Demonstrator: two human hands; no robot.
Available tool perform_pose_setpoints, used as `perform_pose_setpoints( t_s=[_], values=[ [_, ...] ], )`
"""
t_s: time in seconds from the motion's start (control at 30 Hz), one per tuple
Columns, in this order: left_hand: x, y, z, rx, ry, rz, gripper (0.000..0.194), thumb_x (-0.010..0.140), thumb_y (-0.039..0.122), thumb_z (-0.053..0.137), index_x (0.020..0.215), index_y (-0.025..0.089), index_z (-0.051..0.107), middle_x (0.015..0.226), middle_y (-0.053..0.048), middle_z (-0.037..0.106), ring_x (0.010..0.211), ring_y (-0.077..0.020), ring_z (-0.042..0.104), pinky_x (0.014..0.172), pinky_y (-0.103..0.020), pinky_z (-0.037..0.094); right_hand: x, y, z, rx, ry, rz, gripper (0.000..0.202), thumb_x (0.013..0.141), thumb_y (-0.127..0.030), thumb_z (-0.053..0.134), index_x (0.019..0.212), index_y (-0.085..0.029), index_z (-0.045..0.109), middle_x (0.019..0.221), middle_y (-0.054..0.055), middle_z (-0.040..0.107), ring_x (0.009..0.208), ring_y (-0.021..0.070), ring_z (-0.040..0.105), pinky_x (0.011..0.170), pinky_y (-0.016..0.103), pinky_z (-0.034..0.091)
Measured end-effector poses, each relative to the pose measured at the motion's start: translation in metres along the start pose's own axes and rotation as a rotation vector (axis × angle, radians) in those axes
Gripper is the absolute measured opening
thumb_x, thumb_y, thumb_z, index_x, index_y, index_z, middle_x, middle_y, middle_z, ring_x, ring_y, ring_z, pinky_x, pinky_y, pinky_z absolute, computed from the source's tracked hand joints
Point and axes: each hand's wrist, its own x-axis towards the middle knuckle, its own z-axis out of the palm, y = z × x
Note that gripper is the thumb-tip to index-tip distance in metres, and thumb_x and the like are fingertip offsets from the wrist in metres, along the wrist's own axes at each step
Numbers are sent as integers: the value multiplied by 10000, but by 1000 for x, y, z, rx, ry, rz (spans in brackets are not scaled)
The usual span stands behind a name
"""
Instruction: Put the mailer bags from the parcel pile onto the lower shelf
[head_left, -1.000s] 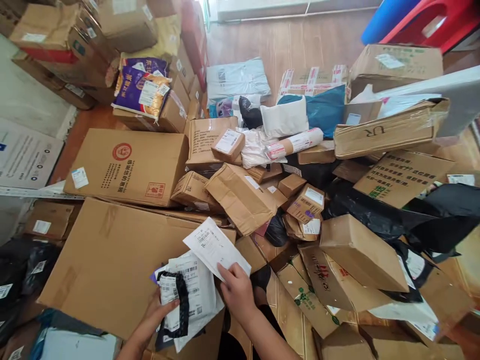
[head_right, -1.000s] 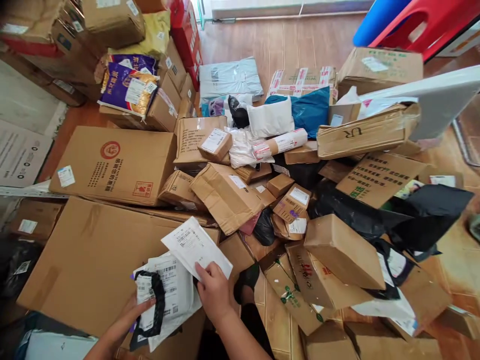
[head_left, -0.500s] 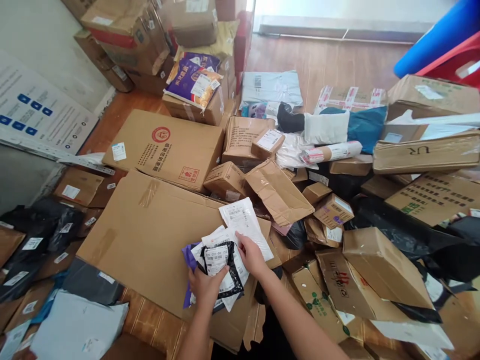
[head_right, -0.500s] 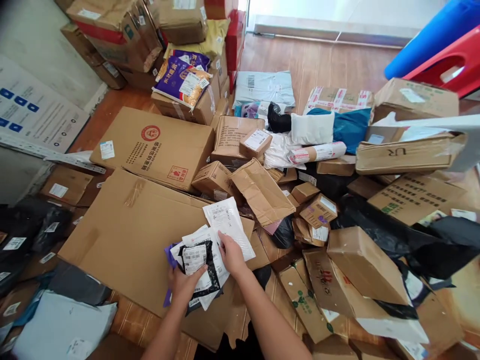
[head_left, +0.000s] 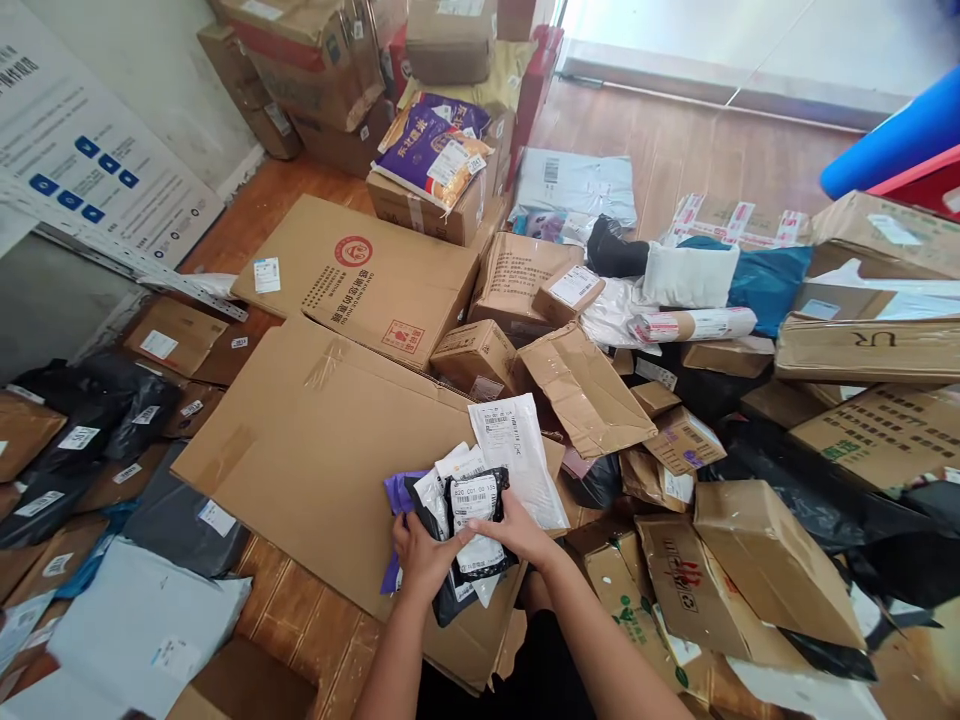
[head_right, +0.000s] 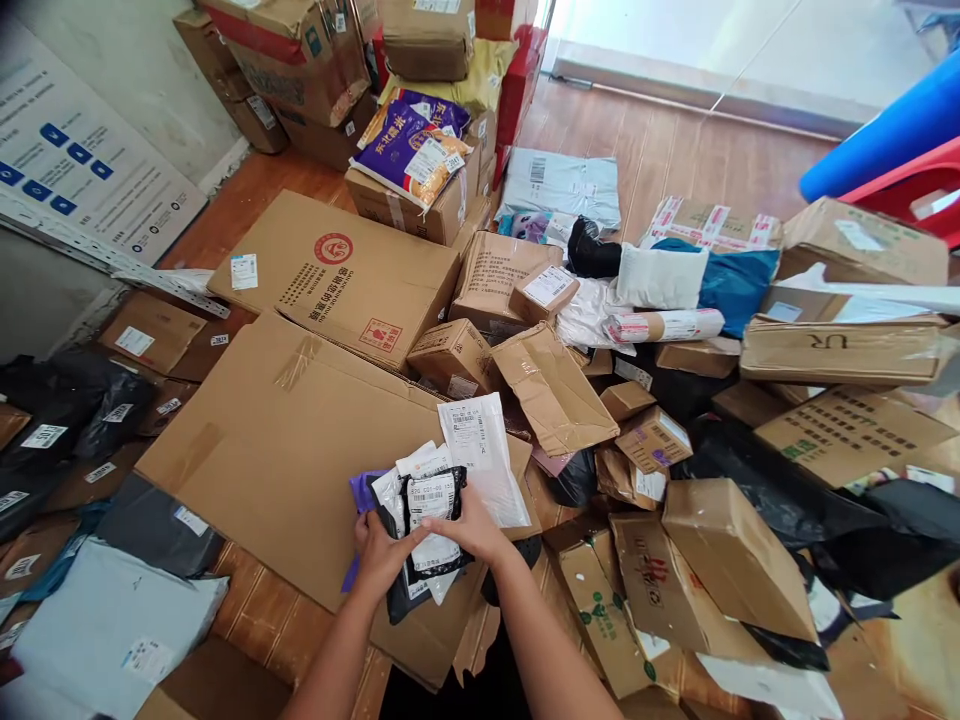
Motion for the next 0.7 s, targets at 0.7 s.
perform_pose_setpoints(
  t_s=[0.7],
  values=[
    [-34, -24, -71, -659, -240, 18, 836, 499, 675, 800, 1139, 162, 634, 1238, -167, 675, 1247, -379, 560, 1106, -484, 437, -63, -47, 60, 440, 16, 145, 919, 479, -488, 905, 1241, -182, 492, 1206, 140, 659, 1133, 339, 620, 998, 499, 518]
  ],
)
